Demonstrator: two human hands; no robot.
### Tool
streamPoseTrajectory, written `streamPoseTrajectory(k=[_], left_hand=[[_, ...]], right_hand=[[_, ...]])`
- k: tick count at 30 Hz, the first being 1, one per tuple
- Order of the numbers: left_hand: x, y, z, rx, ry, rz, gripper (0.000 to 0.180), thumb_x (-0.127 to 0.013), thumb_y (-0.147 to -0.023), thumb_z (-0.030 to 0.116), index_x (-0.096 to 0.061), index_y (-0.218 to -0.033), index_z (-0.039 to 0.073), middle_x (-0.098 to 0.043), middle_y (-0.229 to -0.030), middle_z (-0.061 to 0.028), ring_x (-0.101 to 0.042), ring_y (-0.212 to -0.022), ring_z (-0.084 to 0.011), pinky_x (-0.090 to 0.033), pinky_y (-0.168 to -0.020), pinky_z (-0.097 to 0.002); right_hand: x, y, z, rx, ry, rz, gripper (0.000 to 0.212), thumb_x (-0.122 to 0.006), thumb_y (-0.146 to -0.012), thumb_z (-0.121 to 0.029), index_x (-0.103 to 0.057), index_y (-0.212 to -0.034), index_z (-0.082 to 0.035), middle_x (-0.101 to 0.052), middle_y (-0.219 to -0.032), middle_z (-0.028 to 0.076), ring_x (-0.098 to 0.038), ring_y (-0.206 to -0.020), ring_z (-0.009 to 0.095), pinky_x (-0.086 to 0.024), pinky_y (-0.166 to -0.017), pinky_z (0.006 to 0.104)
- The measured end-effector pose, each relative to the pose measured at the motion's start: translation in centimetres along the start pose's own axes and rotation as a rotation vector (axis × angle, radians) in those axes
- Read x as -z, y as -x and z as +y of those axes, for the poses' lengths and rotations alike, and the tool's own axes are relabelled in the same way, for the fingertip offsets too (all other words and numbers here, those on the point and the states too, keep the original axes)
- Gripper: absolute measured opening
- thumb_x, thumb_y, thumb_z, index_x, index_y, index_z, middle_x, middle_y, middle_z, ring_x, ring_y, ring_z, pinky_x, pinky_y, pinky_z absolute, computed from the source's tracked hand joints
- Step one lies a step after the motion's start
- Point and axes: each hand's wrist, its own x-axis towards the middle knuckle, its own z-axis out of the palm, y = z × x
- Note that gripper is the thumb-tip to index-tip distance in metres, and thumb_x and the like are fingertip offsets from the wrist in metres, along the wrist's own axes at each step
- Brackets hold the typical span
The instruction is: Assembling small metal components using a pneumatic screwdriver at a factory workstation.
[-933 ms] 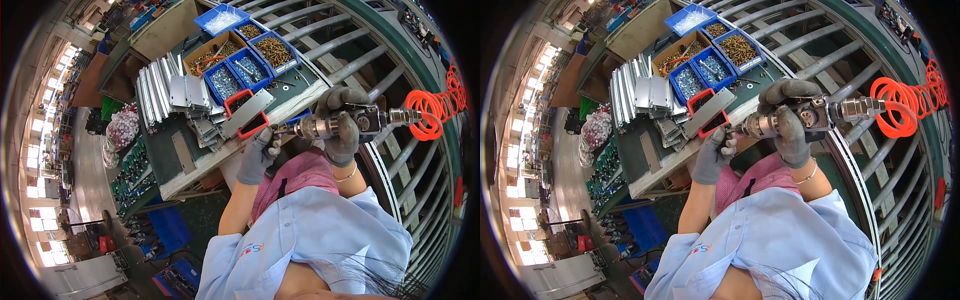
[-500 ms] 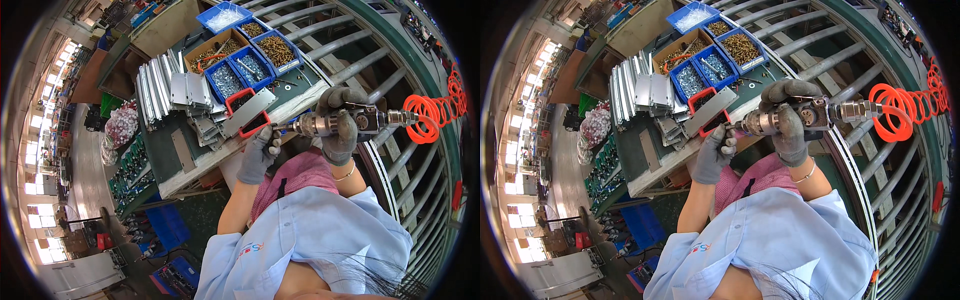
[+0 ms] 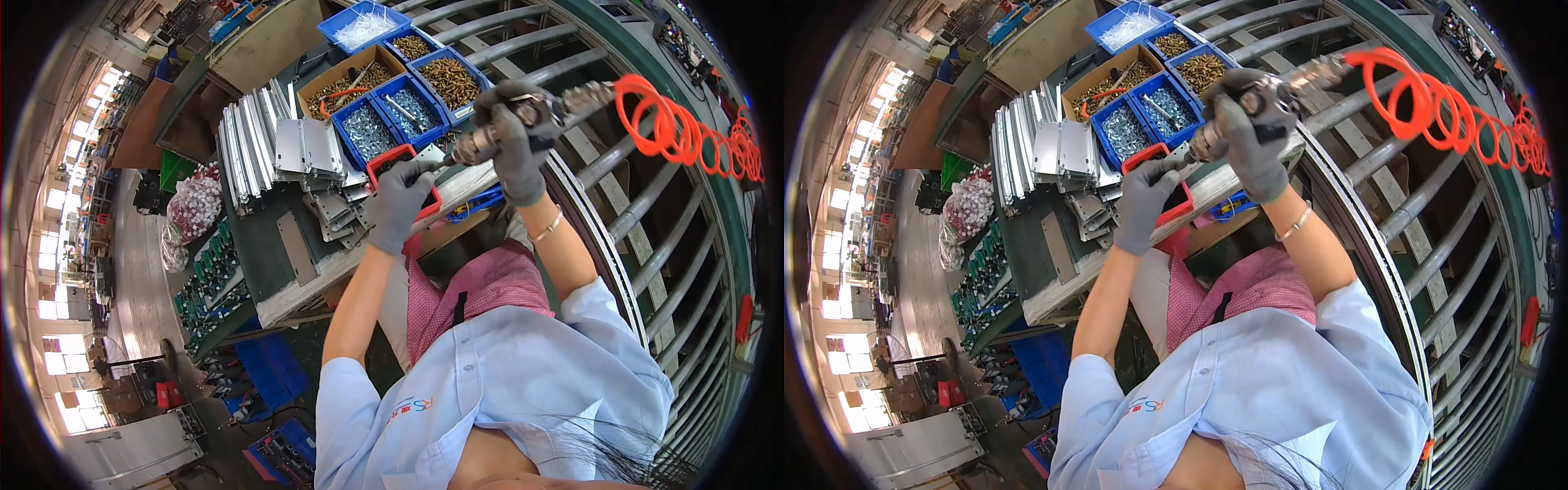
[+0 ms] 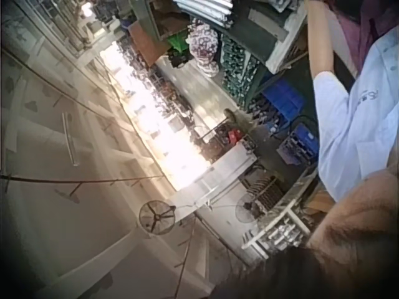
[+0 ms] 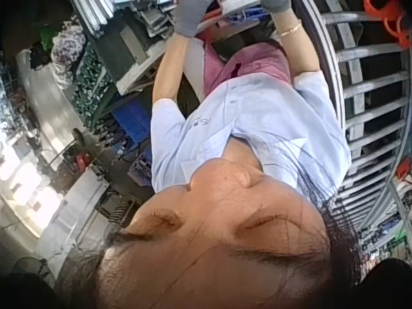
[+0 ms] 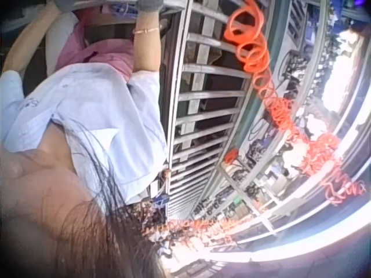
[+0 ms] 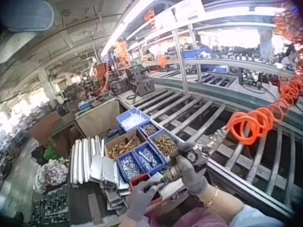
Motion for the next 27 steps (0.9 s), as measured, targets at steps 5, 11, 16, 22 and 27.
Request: streamPoseTrajectory(k=[5, 11, 16, 22, 27], left_hand=[[1.1, -4.3, -4.5, -0.098, -0.35, -0.025, 0.021, -0.069, -0.084, 0.016, -0.073, -0.103, 0.006, -0.071, -0.087, -0.0078, -0.065, -0.074, -0.014, -0.05, -0.068, -0.0279], [0.3, -5.1, -5.7, -0.063, -0.493, -0.013, 0.019, -0.071, -0.081, 0.026, -0.076, -0.096, 0.015, -0.072, -0.087, -0.0088, -0.068, -0.074, -0.0232, -0.052, -0.068, -0.0346], [0.2, -4.6, -4.6, -0.043, -0.532, 0.004, 0.018, -0.071, -0.081, 0.025, -0.077, -0.095, 0.016, -0.072, -0.085, -0.0084, -0.068, -0.074, -0.0229, -0.052, -0.068, -0.0348], [0.4, -4.7, -4.2, -0.047, -0.58, -0.003, 0.017, -0.071, -0.081, 0.025, -0.077, -0.094, 0.017, -0.072, -0.085, -0.008, -0.069, -0.075, -0.0229, -0.052, -0.069, -0.0345], [0.4, -4.7, -4.1, -0.055, -0.6, 0.008, 0.016, -0.07, -0.081, 0.024, -0.077, -0.094, 0.018, -0.072, -0.085, -0.0071, -0.069, -0.076, -0.0227, -0.052, -0.068, -0.0345]], right_hand=[[-0.9, -2.4, 3.8, -0.006, 0.244, -0.155, 0.015, -0.062, -0.081, -0.001, -0.064, -0.095, 0.003, -0.062, -0.076, 0.002, -0.057, -0.066, 0.007, -0.047, -0.059, 0.0222], [-0.6, -3.2, 4.9, -0.058, 0.343, -0.304, 0.017, -0.063, -0.079, -0.003, -0.063, -0.095, 0.002, -0.062, -0.075, 0.002, -0.057, -0.064, 0.007, -0.047, -0.057, 0.0229], [-0.7, -3.6, 5.1, -0.094, 0.338, -0.308, 0.018, -0.063, -0.078, -0.002, -0.063, -0.095, 0.002, -0.062, -0.076, 0.002, -0.057, -0.065, 0.007, -0.048, -0.059, 0.0231], [-0.7, -3.9, 4.6, -0.105, 0.35, -0.29, 0.019, -0.065, -0.078, -0.003, -0.063, -0.096, 0.002, -0.063, -0.08, 0.003, -0.058, -0.069, 0.007, -0.049, -0.063, 0.0238], [-0.4, -4.1, 4.4, -0.128, 0.461, -0.434, 0.022, -0.066, -0.078, -0.004, -0.06, -0.099, 0.001, -0.063, -0.081, 0.002, -0.058, -0.071, 0.007, -0.05, -0.065, 0.0232]])
